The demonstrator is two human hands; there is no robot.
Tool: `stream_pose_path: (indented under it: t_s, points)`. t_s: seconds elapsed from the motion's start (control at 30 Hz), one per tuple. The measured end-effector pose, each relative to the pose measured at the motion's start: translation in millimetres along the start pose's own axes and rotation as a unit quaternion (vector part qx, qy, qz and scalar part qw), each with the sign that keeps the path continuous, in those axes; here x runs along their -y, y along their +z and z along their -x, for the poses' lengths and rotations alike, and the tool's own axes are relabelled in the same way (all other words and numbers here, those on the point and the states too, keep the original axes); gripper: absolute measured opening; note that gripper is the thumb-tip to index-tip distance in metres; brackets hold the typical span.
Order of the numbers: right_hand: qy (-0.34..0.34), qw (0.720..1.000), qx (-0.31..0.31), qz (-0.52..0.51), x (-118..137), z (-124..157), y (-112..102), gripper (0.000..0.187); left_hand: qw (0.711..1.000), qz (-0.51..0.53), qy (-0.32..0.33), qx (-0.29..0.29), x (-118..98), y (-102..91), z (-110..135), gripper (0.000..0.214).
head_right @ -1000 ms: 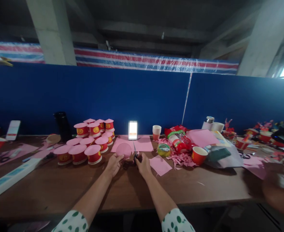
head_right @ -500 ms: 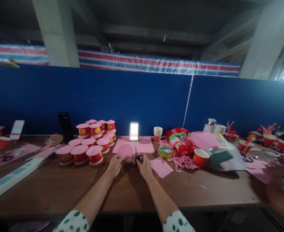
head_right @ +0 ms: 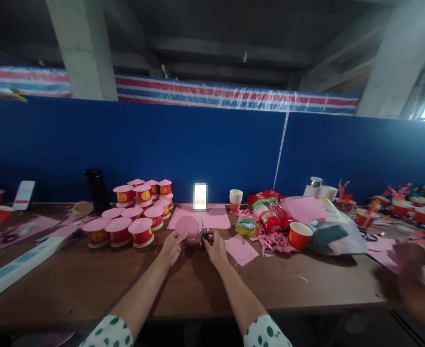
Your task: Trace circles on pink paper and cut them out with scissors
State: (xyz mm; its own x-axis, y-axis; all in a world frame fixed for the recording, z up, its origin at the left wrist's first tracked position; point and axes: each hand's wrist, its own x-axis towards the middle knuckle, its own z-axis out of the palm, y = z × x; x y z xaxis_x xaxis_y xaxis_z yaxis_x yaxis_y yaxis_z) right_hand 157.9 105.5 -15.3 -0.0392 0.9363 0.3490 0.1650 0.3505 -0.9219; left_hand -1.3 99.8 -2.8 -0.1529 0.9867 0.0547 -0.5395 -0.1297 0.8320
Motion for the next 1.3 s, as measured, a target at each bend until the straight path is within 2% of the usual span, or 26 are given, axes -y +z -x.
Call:
stream_pose_path:
  t_s: [0.33, 0.53, 0.7, 0.97, 1.3]
  points:
    - [-0.009, 1.0, -0.004, 0.017, -2.0, -0.9, -0.3, 0.025, 1.0, 0.019, -0.003, 0.015, 2.1, -1.7, -2.2, 0.032]
    - [0.005, 1.0, 0.002, -0.003, -4.2, -0.8, 0.4, 0.025, 1.0, 0.019, 0.0, 0.0, 0.7, -0.8, -1.7, 0.035]
    - [-0.004, 1.0, 0.005, -0.016, -6.0, -0.7, 0.3, 0.028, 1.0, 0.024, -0.013, 0.008, 0.8, -0.7, -1.9, 0.031]
    - [0.02, 1.0, 0.006, -0.016, 0.6, 0.4, 0.3, 0.028, 0.999, 0.03, -0.004, 0.02, -3.4, 3.6, 2.6, 0.032]
    - [0.008, 1.0, 0.009, -0.022, 2.1, 1.4, 0.4, 0.028, 0.999, 0.047, -0.008, 0.005, 3.5, -2.5, -4.9, 0.029]
